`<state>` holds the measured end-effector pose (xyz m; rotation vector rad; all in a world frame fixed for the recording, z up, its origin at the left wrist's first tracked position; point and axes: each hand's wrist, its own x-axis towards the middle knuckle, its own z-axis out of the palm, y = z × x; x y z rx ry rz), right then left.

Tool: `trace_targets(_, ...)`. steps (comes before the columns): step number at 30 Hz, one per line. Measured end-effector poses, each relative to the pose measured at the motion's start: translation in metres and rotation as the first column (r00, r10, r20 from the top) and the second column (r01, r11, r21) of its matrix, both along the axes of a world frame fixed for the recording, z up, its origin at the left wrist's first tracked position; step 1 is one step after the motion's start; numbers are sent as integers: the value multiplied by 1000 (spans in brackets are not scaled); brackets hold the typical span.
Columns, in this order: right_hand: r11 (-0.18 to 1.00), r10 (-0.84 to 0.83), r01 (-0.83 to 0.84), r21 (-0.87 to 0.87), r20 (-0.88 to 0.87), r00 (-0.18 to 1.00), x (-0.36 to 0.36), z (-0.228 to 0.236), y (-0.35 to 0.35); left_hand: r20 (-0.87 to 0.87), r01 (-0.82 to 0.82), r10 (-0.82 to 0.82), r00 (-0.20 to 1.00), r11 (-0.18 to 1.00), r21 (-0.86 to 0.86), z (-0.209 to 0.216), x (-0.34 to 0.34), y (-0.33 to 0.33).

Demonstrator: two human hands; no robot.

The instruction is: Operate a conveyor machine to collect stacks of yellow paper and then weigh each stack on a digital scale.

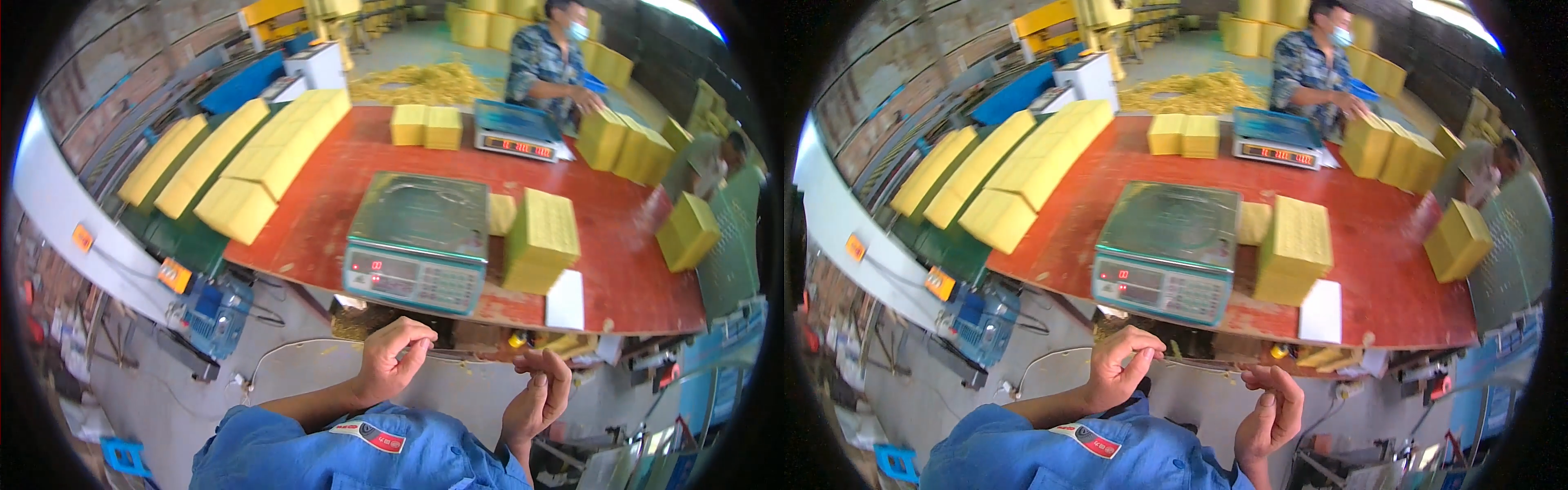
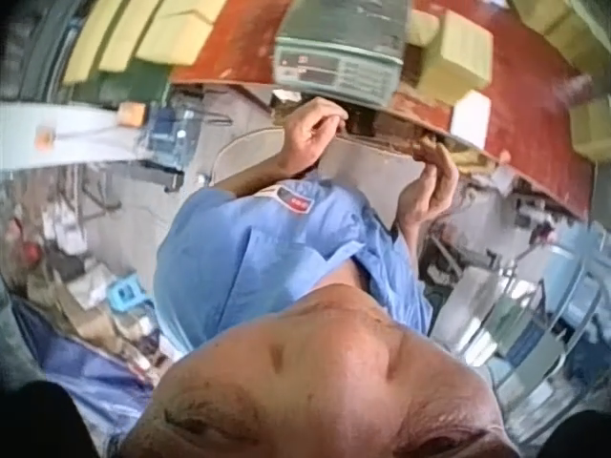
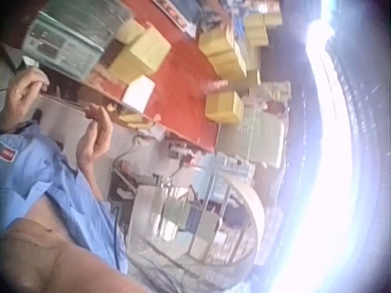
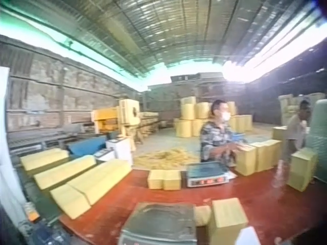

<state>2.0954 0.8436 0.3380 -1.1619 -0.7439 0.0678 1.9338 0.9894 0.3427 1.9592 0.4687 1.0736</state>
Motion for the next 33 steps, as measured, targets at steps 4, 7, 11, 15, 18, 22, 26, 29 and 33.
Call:
trace_targets(4,977,203,-205,-63,-29,979,-36,0,48,16,-269,269,963,961,63,0,-64,34)
trace_targets(7,933,349,-352,-81,-42,936,-70,4,93,19,-409,409,912,910,72,0,-117,74)
trace_targets(11,900,427,-424,-100,8,904,-117,-6,166,103,-560,552,827,826,67,-10,-198,152)
trace_targets(15,844,526,-525,-109,-19,850,-178,-9,242,-166,-627,703,691,698,346,-10,-278,264)
trace_targets(18,795,593,-601,-87,-98,799,-222,-13,295,-210,-566,750,628,624,539,-21,-317,361)
trace_targets(22,761,621,-634,-138,-125,774,-255,-20,341,-435,-396,705,561,689,607,-48,-332,464)
trace_targets(26,753,591,-608,-251,-151,793,-263,-25,363,-566,-198,622,540,748,634,-70,-329,509)
trace_targets(29,758,565,-601,-252,-205,799,-271,-41,377,-639,-200,606,474,781,592,-91,-334,514)
trace_targets(33,711,616,-676,-196,-291,732,-286,-59,382,-685,-159,564,461,812,561,-76,-335,501)
